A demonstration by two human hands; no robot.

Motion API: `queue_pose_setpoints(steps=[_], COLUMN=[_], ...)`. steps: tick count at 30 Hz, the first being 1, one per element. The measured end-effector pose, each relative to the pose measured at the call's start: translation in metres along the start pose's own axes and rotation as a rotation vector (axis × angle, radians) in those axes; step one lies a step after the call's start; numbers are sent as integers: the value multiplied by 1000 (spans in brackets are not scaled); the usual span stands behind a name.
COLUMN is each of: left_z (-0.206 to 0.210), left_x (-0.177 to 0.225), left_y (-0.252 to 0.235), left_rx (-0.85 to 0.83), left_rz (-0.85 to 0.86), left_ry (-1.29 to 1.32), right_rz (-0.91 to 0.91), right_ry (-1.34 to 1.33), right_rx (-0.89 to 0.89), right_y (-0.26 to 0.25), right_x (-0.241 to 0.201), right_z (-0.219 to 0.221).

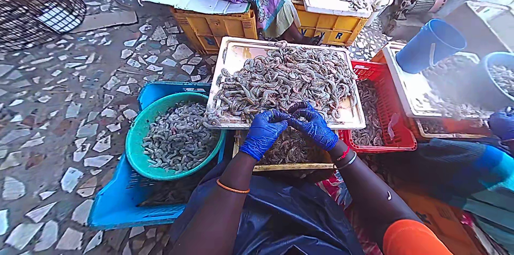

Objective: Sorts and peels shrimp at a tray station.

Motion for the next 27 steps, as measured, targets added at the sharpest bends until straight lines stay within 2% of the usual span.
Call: queue_pose_setpoints(steps=[4, 8, 10, 12, 13, 14, 16, 17, 18, 20, 22, 24, 27], left_z=[-1, 1, -13, -50, -77, -106, -159, -176, -186, -184, -162, -141, -122], left_x=[-5, -4, 0, 0, -1, -4, -13, -21, -29, -34, -29, -24, -25], left_y=[-1, 1, -1, 0, 2, 8, 23, 29, 31, 27, 15, -3, -20], left_rx=[49, 7, -19, 98, 200, 312, 488, 519, 523, 538, 508, 424, 302], left_rz=[-44, -68, -49, -26, -41, -87, -249, -324, -386, -390, -326, -290, -321], left_ry=[4, 17, 60, 4, -102, -273, -650, -765, -821, -851, -842, -836, -834], right_rz=[-84, 10, 47, 118, 165, 209, 284, 308, 323, 194, -111, -227, -182], right_ry=[13, -82, -160, -178, -122, 48, 630, 788, 826, 845, 938, 1082, 1316], right_rx=[-80, -93, -59, -68, -90, -146, -324, -331, -265, -102, -64, -195, -381], right_y=[0, 2, -1, -1, -1, 1, 1, -6, -17, -51, -85, -120, -152], right_x=[-2, 10, 11, 13, 16, 23, 44, 49, 47, 22, -3, -3, 19], right_z=[7, 11, 5, 2, 2, 5, 14, 17, 19, 31, 57, 86, 117])
Point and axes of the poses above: each hand's wrist, its own y-axis away from the middle knuckle, its own z-axis out of the palm, x = y × z, the point moved 9 cm from there along -y, towards the middle knuckle, and after that the axes turned 3 degrees about x, right-handed, at the moved point
